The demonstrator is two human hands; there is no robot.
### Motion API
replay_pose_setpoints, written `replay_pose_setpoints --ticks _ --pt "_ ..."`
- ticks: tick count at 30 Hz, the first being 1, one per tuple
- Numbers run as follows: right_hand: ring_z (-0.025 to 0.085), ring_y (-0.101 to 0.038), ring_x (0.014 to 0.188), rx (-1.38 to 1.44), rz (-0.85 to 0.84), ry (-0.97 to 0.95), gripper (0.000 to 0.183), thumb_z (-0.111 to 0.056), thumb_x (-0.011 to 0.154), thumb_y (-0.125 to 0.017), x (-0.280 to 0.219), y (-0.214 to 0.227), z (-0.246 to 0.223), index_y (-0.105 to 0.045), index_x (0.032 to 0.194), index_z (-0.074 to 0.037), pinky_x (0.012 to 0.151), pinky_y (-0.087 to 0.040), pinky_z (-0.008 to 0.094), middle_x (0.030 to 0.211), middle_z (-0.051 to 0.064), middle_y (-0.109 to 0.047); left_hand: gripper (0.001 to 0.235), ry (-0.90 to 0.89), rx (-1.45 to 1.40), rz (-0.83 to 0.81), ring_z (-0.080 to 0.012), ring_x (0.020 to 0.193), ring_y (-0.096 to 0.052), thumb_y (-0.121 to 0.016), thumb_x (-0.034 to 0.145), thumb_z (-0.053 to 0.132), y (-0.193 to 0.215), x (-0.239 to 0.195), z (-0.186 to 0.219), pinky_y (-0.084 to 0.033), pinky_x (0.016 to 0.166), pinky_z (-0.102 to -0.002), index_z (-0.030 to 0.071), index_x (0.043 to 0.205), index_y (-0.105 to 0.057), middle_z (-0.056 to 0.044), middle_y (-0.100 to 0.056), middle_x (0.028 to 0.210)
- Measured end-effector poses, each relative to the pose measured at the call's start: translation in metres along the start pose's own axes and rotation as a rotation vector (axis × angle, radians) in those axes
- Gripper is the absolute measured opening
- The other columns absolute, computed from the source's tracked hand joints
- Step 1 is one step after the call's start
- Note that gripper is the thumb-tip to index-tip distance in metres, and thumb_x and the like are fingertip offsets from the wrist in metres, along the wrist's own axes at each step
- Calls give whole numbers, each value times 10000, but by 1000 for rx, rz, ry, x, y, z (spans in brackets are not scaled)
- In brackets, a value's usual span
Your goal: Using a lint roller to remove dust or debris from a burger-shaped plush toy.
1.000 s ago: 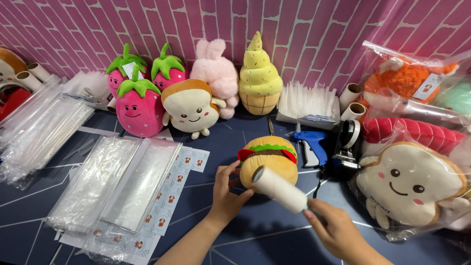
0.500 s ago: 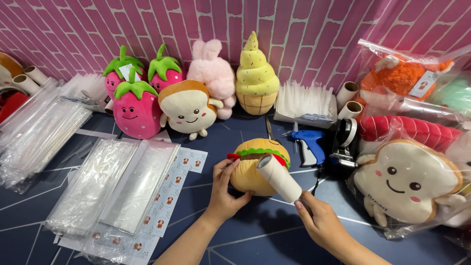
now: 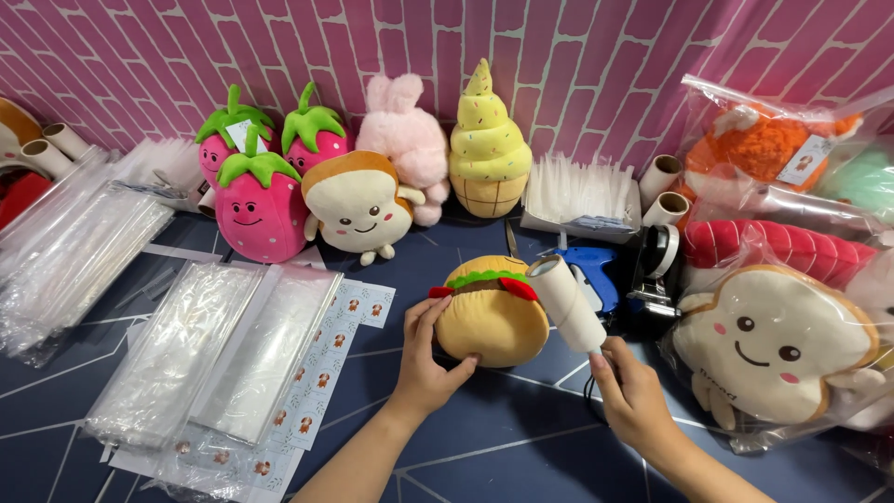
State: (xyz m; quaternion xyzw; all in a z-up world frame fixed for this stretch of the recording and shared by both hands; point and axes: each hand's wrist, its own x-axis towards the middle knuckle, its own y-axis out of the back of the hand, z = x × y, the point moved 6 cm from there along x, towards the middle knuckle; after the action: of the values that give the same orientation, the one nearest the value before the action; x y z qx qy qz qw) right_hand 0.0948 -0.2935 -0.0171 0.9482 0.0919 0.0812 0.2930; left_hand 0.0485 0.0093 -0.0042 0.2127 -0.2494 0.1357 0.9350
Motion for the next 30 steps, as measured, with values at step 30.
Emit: replay_pose_setpoints --ticks 30 --pt "180 -500 561 -83 -245 67 234 -348 1022 -509 -14 -42 14 -541 906 -148 580 -412 330 636 -10 -548 741 91 -35 49 -253 1236 -579 -862 763 255 7 7 -3 -565 905 -326 99 1399 -515 -109 -537 1351"
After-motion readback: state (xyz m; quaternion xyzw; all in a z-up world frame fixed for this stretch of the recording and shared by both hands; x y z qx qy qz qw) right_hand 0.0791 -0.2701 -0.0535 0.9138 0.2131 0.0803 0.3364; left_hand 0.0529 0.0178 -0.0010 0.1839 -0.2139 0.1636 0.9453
